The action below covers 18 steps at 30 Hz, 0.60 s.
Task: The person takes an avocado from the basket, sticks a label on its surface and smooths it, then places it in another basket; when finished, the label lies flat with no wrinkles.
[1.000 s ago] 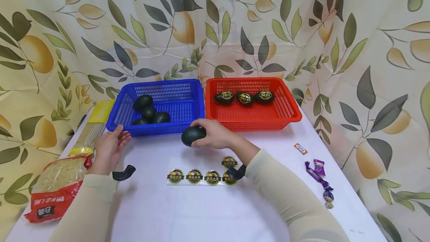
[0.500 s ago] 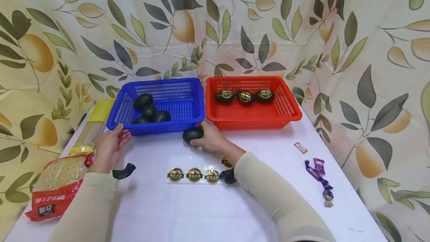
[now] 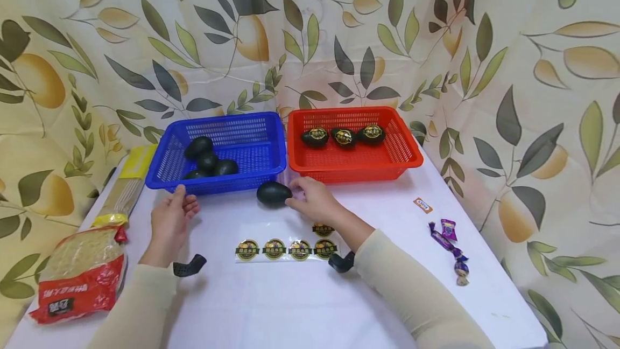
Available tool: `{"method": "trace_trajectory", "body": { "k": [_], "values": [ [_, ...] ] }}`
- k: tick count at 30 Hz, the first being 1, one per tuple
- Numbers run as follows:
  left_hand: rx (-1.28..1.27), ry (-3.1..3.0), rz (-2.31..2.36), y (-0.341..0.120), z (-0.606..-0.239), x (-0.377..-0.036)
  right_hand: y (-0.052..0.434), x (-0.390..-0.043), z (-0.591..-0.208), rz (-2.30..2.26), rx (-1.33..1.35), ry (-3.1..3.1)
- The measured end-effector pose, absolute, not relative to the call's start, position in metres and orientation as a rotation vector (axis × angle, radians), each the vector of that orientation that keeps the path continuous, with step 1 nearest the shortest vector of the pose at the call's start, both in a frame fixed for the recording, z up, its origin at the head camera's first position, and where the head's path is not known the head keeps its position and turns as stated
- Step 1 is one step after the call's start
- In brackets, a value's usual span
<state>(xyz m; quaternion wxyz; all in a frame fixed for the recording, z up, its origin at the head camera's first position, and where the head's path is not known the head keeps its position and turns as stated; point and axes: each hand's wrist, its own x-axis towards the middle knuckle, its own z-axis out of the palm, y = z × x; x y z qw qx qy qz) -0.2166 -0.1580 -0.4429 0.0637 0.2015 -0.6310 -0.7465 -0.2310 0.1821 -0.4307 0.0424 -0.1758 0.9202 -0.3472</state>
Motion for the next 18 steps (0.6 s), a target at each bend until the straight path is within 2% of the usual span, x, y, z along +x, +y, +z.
{"method": "trace_trajectory", "body": {
  "k": [7,10,14,18],
  "values": [
    [-0.326,-2.693,-1.581,-0.057,-0.450,-0.177,0.224,-0.200,-0.425,-0.762,-0.588,2.890],
    [-0.638,-2.918,-1.231,-0.018,-0.450,-0.168,0.233,-0.192,-0.431,-0.635,-0.609,2.898],
    [-0.838,-3.048,-0.786,0.018,-0.456,-0.171,0.238,-0.188,-0.443,-0.501,-0.650,2.909],
    [-0.850,-3.072,-0.566,0.035,-0.464,-0.177,0.242,-0.187,-0.452,-0.475,-0.638,2.912]
  ]
}}
